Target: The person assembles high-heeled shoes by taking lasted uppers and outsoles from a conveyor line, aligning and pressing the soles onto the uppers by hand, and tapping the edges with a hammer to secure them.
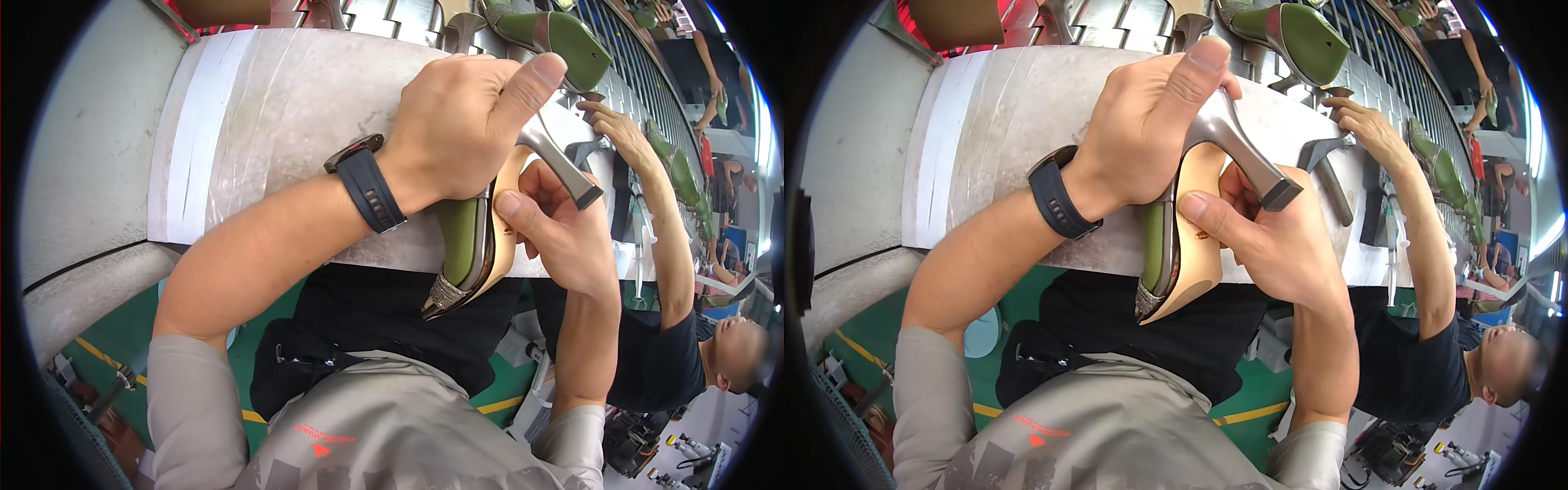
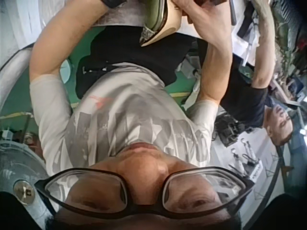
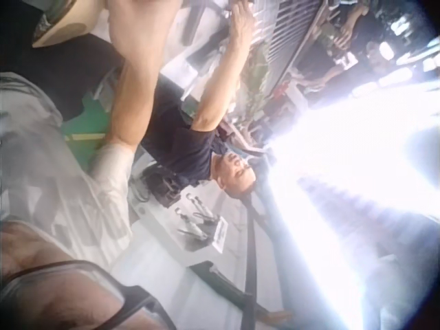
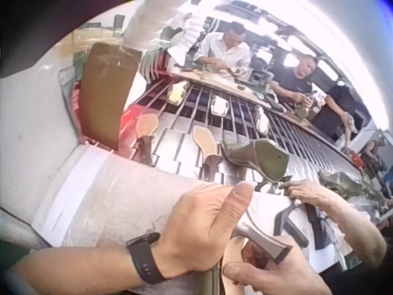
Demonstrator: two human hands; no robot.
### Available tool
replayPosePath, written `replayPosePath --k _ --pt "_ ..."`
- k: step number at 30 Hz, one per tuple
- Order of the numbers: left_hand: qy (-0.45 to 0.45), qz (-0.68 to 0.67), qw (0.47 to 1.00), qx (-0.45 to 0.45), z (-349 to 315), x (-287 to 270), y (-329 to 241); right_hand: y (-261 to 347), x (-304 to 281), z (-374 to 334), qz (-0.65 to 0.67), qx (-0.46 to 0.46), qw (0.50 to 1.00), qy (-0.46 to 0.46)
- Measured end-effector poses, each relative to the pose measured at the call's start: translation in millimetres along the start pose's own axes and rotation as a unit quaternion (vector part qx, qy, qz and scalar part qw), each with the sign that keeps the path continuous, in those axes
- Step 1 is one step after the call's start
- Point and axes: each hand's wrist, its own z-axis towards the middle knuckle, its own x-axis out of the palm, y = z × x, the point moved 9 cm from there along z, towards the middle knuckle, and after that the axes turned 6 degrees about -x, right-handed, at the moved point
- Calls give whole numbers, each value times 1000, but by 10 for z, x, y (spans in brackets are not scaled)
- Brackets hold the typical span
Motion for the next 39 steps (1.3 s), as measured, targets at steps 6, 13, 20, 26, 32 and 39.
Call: replayPosePath --k 6,13,20,26,32,39 --pt "6 -8 1000 -4 4 57 41 -47 6 13 25 -12 999 -46" --pt "36 -92 995 -33 9 145 153 -22 -84 187 26 -85 983 -159" --pt "26 -43 999 6 36 148 123 -383 -124 -177 155 17 983 -102" --pt "32 -14 999 -1 29 125 73 -211 114 -222 168 36 985 5" --pt "94 -24 995 -23 69 190 145 -91 13 145 164 -47 985 -33" --pt "-2 -9 999 31 -289 -517 29 306 -51 -125 -152 -139 978 -35"
